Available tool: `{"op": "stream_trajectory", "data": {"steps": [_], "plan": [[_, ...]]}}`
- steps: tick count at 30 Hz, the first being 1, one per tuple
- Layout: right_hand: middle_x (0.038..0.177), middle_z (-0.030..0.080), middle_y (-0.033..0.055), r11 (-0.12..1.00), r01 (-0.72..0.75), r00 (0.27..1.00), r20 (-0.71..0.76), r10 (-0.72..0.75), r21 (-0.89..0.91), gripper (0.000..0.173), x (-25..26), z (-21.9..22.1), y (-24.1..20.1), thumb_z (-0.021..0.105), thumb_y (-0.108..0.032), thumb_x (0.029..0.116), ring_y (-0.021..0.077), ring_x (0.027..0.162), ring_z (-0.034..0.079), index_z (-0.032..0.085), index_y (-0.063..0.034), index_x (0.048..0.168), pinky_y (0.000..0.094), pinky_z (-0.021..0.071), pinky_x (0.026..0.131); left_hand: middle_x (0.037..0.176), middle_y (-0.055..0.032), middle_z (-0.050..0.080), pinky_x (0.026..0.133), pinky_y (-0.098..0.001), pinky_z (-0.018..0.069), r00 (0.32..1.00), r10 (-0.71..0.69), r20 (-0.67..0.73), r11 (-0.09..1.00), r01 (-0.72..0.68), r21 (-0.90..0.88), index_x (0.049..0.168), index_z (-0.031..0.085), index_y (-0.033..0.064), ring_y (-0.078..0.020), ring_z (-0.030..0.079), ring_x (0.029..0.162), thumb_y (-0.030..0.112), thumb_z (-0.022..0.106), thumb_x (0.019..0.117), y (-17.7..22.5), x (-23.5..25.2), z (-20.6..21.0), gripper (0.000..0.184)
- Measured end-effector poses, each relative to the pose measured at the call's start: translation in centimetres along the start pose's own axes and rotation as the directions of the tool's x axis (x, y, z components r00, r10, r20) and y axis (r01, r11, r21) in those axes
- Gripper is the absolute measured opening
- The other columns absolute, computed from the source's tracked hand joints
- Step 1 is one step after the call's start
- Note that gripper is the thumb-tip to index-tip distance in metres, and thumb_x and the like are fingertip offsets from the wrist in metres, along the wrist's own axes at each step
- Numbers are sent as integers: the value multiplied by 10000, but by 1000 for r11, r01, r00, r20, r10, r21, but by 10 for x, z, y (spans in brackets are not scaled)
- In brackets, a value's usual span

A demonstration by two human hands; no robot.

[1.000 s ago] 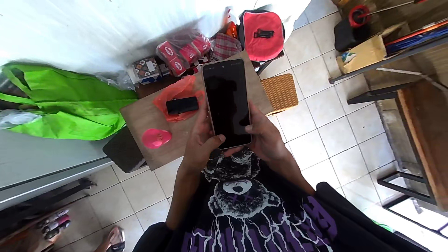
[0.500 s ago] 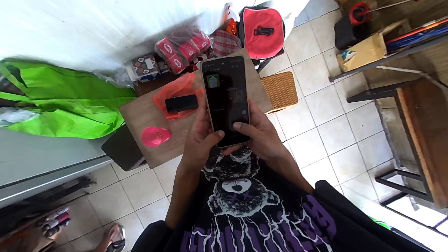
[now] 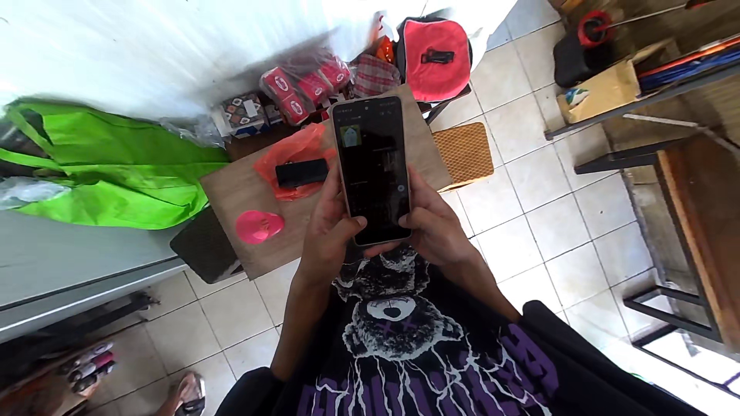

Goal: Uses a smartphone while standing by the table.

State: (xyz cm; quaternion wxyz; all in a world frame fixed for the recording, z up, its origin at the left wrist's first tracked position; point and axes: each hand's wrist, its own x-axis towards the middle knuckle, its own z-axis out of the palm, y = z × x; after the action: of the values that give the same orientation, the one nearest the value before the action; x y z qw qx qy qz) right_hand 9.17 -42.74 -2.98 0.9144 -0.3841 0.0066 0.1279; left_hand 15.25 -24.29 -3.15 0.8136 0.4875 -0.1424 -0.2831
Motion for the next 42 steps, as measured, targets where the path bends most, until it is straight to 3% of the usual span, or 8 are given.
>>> {"op": "stream_trajectory", "data": {"steps": [12, 36, 42], "plan": [[1258, 630, 178, 998, -40, 993, -115, 34, -55, 575, 1, 4, -3, 382, -45, 1039, 366, 966, 736, 290, -269, 1560, 548, 656, 638, 1419, -77, 571, 924, -366, 581, 1000, -15, -21, 999, 16, 50, 1632, 220, 206, -170, 637, 1168, 7, 503, 896, -3, 1, 1, 813], [1232, 650, 186, 997, -44, 988, -150, 34, -61, 571, 1, 2, -1, 389, -24, 1029, 366, 947, 743, 320, -244, 1551, 537, 660, 639, 1413, -95, 571, 958, -381, 568, 999, -30, -15, 999, 31, 36, 1625, 244, 202, -188, 636, 1174, 9, 519, 912, -9, 3, -4, 789], [1229, 654, 187, 998, -32, 991, -132, 23, -61, 576, 1, 0, 0, 398, -20, 1002, 362, 946, 744, 333, -237, 1531, 530, 659, 631, 1404, -64, 579, 948, -373, 567, 1000, -7, 18, 1000, 6, 13, 1609, 269, 199, -157, 627, 1173, 106, 535, 888, -10, 4, -6, 775]]}}
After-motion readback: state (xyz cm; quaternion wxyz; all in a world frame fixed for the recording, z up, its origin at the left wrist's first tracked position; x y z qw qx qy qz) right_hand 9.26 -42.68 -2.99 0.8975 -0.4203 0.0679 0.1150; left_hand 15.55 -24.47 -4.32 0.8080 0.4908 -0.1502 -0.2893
